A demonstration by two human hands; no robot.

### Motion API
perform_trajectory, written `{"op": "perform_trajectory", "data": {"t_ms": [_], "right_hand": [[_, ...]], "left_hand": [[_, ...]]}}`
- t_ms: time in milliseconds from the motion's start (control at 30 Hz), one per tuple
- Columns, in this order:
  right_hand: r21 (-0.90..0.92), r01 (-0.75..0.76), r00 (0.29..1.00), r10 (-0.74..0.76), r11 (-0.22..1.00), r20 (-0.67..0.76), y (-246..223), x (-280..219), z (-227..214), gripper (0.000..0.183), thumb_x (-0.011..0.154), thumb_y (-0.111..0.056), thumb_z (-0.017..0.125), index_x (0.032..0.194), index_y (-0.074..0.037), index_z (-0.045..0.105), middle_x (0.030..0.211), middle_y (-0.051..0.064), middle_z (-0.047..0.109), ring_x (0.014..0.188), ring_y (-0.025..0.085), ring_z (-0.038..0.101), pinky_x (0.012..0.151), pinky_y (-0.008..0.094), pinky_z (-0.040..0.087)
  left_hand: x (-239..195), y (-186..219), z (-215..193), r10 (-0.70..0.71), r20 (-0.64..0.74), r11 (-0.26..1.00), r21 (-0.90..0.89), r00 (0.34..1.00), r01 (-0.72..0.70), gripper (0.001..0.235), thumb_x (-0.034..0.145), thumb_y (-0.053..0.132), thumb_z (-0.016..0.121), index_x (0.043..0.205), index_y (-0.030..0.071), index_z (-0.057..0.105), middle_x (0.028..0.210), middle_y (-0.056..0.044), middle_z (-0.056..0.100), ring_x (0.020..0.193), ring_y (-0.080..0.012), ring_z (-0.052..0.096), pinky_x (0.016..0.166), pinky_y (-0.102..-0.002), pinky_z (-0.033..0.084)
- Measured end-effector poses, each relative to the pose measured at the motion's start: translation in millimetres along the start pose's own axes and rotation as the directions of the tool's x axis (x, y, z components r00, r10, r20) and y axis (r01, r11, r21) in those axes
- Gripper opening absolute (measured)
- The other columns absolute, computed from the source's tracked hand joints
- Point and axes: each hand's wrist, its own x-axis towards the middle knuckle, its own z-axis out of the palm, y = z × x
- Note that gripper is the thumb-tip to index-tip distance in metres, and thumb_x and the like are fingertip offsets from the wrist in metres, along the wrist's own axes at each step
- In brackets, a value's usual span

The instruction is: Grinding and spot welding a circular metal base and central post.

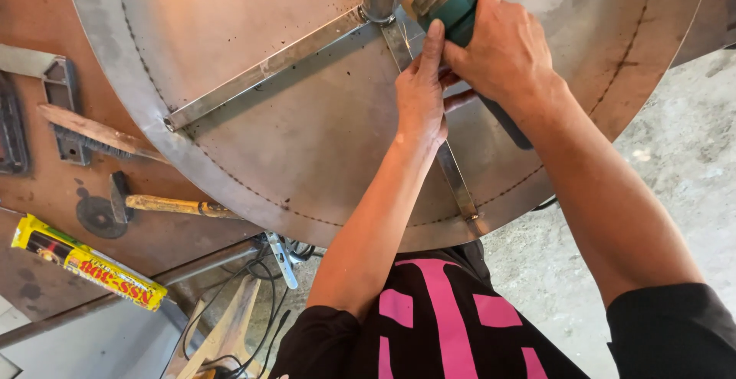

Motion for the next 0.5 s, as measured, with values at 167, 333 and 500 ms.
{"op": "perform_trajectory", "data": {"t_ms": [167, 333, 500], "right_hand": [[0.005, 0.03, 1.0, -0.03, 1.0, 0.009, 4, 8, -4, 0.063, 0.095, -0.047, 0.077, 0.109, 0.009, 0.052, 0.091, 0.031, 0.069, 0.086, 0.051, 0.068, 0.074, 0.056, 0.055], [0.057, 0.057, 0.998, -0.057, 0.997, -0.009, 8, -30, -2, 0.065, 0.099, -0.051, 0.078, 0.111, 0.008, 0.053, 0.095, 0.033, 0.069, 0.092, 0.053, 0.066, 0.077, 0.057, 0.053], [0.186, -0.22, 0.972, 0.199, 0.958, 0.123, -21, -92, 17, 0.067, 0.087, -0.052, 0.075, 0.11, 0.006, 0.05, 0.086, 0.034, 0.068, 0.086, 0.054, 0.067, 0.074, 0.058, 0.053]], "left_hand": [[5, 2, 8, 0.034, -0.011, 0.999, -0.015, 0.999, -0.034, 0.07, 0.084, 0.067, 0.069, 0.108, 0.001, 0.068, 0.091, -0.009, 0.071, 0.084, -0.0202, 0.071, 0.069, -0.044, 0.065], [-30, 1, 7, 0.022, -0.052, 0.999, 0.043, 0.998, -0.02, 0.068, 0.083, 0.066, 0.068, 0.106, 0.001, 0.069, 0.088, -0.009, 0.072, 0.078, -0.0204, 0.071, 0.064, -0.04, 0.064], [-90, -11, -36, 0.01, -0.123, 0.99, 0.143, 0.992, 0.008, 0.046, 0.095, 0.044, 0.073, 0.103, -0.002, 0.071, 0.085, -0.007, 0.069, 0.068, -0.0155, 0.066, 0.059, -0.031, 0.057]]}}
